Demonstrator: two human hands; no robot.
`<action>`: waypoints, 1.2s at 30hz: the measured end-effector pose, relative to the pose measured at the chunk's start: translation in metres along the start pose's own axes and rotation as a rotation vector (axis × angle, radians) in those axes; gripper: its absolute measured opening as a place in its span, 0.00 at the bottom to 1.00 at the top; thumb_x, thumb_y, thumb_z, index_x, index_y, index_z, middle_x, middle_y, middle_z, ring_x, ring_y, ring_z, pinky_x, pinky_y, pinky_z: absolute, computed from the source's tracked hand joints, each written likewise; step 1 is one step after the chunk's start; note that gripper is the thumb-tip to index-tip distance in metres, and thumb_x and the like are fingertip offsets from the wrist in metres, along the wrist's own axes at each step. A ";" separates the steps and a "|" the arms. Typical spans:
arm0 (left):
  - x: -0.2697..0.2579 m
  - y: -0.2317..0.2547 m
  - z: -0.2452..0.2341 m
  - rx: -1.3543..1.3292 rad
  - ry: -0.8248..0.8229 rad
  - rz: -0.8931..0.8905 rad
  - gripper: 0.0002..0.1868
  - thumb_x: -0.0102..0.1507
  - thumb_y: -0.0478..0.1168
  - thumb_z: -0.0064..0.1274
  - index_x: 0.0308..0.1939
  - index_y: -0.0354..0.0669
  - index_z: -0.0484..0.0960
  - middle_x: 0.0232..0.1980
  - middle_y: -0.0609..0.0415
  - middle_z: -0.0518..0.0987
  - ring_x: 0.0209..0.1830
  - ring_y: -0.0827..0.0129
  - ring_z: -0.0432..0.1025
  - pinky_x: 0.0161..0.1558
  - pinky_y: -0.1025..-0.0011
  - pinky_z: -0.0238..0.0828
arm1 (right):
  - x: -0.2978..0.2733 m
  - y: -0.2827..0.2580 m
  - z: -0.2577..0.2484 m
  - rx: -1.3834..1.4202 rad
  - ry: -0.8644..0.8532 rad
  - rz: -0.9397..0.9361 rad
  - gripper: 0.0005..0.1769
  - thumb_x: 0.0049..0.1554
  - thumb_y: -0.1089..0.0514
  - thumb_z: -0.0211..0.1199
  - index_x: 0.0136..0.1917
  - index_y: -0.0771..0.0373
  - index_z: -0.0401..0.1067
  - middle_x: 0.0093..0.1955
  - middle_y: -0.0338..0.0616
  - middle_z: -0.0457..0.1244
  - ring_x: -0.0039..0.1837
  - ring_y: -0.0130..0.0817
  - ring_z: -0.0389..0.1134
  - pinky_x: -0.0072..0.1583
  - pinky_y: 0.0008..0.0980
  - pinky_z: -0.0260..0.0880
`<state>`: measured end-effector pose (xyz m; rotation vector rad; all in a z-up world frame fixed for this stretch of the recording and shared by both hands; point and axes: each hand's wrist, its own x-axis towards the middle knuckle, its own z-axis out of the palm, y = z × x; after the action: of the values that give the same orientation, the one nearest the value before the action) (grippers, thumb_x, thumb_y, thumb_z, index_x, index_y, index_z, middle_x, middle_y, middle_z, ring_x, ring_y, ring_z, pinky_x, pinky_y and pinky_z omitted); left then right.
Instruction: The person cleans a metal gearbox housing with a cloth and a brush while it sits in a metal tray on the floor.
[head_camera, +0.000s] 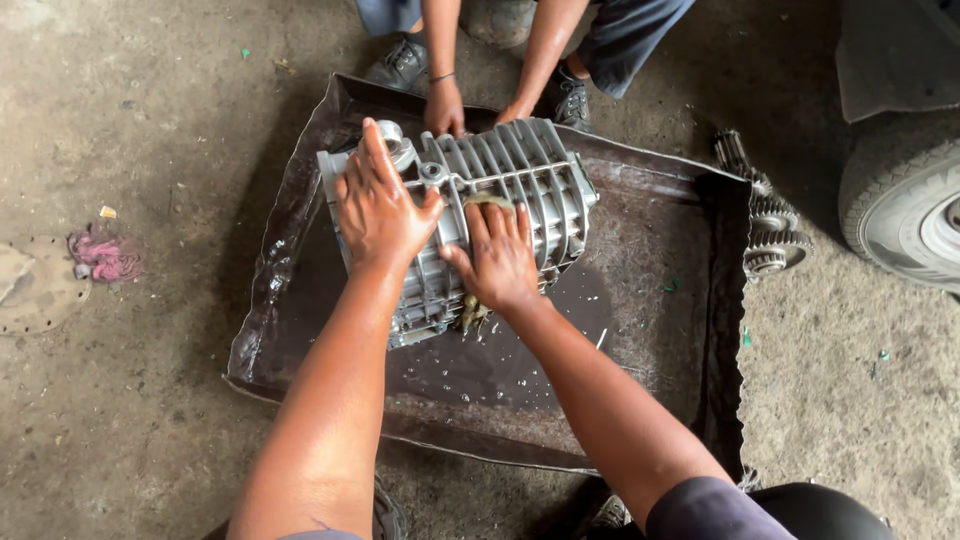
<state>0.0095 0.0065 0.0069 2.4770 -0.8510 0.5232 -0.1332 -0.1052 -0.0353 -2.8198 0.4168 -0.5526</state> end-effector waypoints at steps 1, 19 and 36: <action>0.000 0.000 0.000 -0.003 -0.021 -0.014 0.63 0.56 0.56 0.67 0.79 0.31 0.41 0.68 0.33 0.69 0.70 0.42 0.66 0.70 0.50 0.55 | -0.010 0.000 0.000 0.004 -0.011 -0.007 0.46 0.63 0.27 0.46 0.76 0.67 0.58 0.72 0.61 0.57 0.76 0.60 0.55 0.79 0.63 0.39; 0.008 -0.005 0.006 0.010 0.028 0.033 0.63 0.56 0.56 0.68 0.79 0.29 0.42 0.67 0.33 0.72 0.67 0.43 0.68 0.68 0.52 0.58 | 0.041 -0.003 0.016 0.107 0.000 0.160 0.37 0.64 0.33 0.49 0.70 0.66 0.63 0.69 0.59 0.59 0.76 0.56 0.56 0.80 0.59 0.35; 0.010 0.000 -0.001 0.013 0.013 0.007 0.62 0.54 0.56 0.65 0.78 0.30 0.44 0.65 0.32 0.73 0.66 0.43 0.68 0.67 0.52 0.58 | 0.030 0.019 -0.024 -0.097 -0.095 0.026 0.54 0.60 0.23 0.44 0.78 0.71 0.52 0.76 0.62 0.53 0.80 0.56 0.47 0.77 0.60 0.28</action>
<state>0.0163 0.0021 0.0129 2.4802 -0.8536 0.5482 -0.1210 -0.1368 -0.0090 -2.9139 0.4726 -0.4021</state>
